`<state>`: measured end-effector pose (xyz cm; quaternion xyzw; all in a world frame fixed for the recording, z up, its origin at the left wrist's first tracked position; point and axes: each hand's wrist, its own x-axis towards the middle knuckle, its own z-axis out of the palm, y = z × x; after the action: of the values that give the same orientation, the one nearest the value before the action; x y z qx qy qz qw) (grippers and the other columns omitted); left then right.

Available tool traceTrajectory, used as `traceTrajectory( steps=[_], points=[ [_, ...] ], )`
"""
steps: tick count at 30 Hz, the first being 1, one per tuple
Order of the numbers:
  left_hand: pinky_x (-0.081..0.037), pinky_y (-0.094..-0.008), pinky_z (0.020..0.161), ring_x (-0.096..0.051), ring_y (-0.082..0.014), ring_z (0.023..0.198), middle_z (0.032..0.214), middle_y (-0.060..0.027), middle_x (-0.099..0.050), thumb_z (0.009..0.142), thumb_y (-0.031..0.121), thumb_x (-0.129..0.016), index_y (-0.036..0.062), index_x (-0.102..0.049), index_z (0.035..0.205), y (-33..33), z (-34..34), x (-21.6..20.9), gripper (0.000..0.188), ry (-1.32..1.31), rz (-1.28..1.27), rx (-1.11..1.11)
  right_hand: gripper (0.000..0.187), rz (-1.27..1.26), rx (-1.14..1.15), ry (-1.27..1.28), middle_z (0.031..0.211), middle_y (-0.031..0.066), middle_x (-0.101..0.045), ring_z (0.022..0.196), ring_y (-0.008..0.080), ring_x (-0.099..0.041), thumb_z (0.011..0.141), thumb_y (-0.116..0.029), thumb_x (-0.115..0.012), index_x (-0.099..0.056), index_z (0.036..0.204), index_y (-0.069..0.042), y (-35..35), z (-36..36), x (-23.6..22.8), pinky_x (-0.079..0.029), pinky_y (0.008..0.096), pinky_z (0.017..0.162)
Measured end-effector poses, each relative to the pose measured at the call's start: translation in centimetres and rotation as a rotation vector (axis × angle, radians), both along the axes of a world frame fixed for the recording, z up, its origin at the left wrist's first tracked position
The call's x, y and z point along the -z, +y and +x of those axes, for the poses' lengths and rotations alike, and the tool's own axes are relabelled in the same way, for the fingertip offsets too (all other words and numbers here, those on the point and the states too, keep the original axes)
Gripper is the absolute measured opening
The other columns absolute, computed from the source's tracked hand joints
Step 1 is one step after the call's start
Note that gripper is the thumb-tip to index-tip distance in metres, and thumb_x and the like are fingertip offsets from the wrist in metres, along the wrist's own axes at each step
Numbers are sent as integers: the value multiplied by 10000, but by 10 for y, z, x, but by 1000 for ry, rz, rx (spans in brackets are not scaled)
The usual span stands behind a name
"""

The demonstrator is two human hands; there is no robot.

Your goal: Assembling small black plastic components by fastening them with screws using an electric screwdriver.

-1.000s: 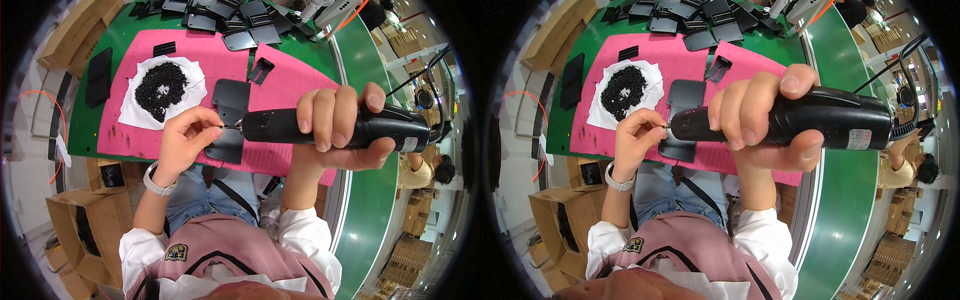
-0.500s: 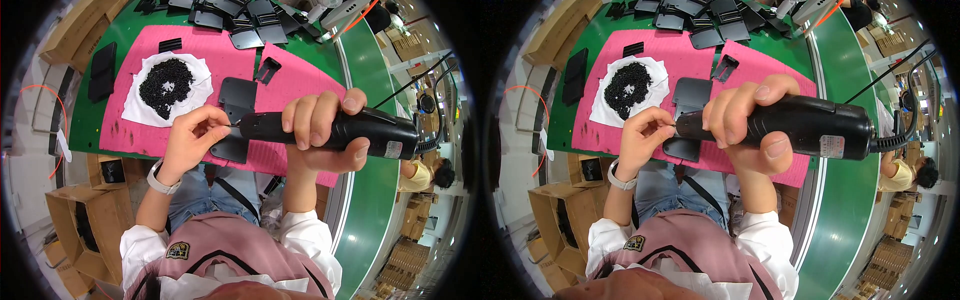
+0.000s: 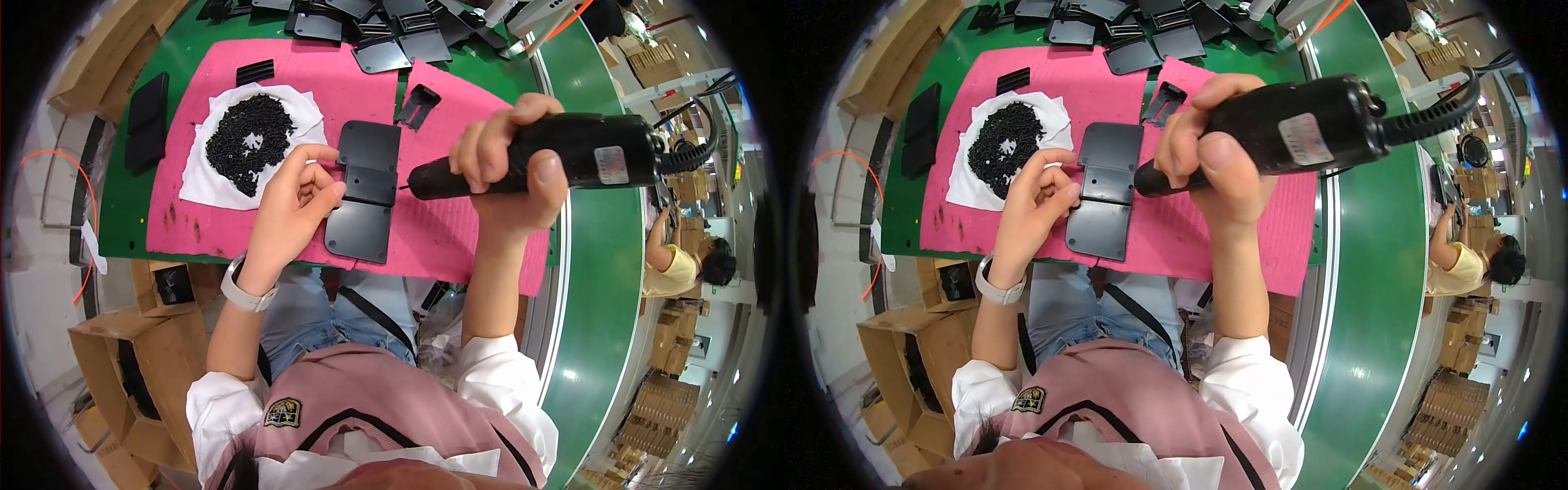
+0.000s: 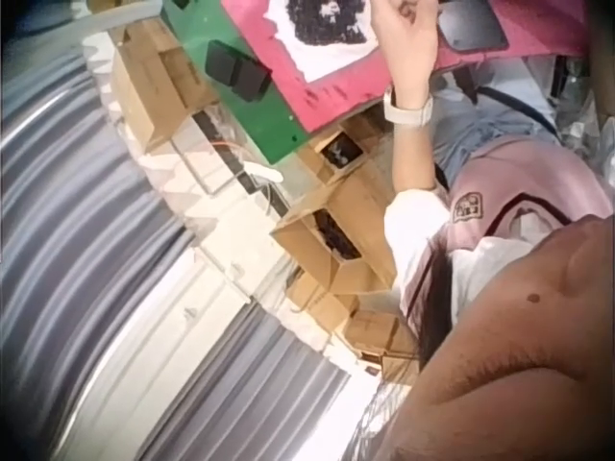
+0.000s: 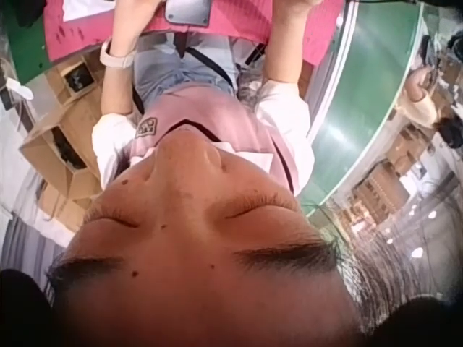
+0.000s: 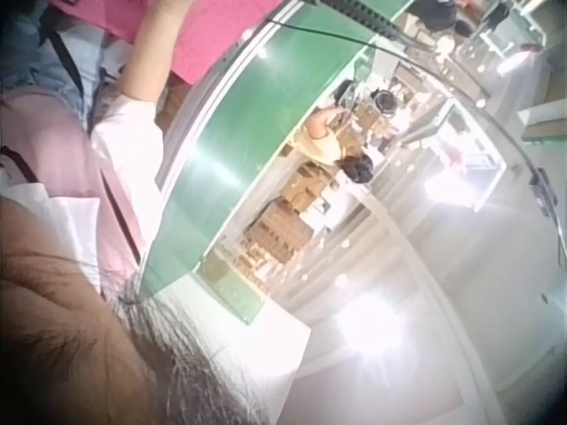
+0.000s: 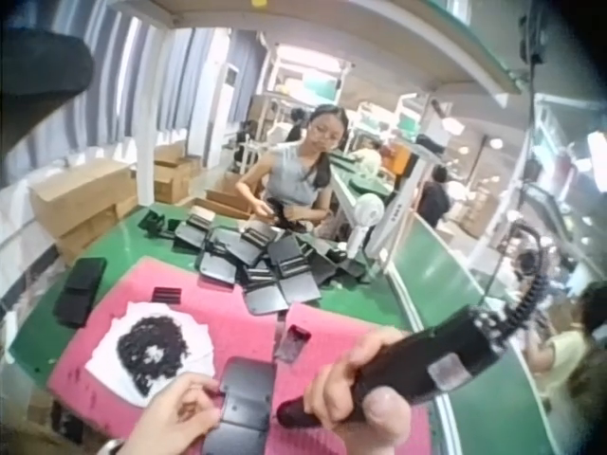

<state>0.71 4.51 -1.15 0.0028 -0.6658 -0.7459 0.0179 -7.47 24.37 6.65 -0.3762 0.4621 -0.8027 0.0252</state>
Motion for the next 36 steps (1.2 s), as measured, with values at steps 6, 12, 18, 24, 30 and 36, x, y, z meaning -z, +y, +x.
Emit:
traceTrajectory(
  steps=[6,12,18,24,30,36],
  points=[
    [-349,-186,539,-429,-24,583,658,24,-495,812,-19,-615,-19,-519,1026,5,-11,4,234,23,-131,-22,352,-11,10,-48,563,55,-458,432,137,-415,799,-246,-608,-448,1024,-27,-7,-1,4,-390,293,462],
    [-324,-186,522,-401,-18,562,637,32,-479,787,-30,-614,-10,-526,961,9,-14,7,197,26,-135,-33,294,217,86,12,549,52,-440,412,135,-394,789,-211,-638,-438,909,-34,-20,0,-2,-349,272,407],
    [-306,-183,514,-376,-8,552,637,42,-482,781,-30,-607,-2,-543,901,11,-12,11,139,58,-173,-68,310,221,57,-32,528,53,-429,392,129,-385,777,-212,-651,-437,905,-27,-23,-3,0,-338,264,390],
    [-302,-180,515,-371,-4,552,643,45,-489,782,-28,-607,2,-551,874,9,-12,15,111,59,-147,-61,313,251,24,-9,517,50,-435,381,122,-389,767,-204,-656,-434,898,-27,-26,-6,2,-332,261,389],
    [-299,-176,517,-374,-3,559,649,47,-494,784,-27,-609,4,-557,870,10,-12,15,105,62,-133,-59,293,241,7,25,524,47,-434,382,120,-398,772,-184,-661,-439,871,-20,-26,-10,6,-342,261,387],
    [-295,-170,520,-378,0,575,647,54,-492,801,-13,-621,5,-583,881,12,-9,21,90,65,-99,-105,350,201,38,86,561,34,-453,406,117,-420,773,-223,-696,-464,916,-2,-28,0,7,-350,259,389]
  ],
)
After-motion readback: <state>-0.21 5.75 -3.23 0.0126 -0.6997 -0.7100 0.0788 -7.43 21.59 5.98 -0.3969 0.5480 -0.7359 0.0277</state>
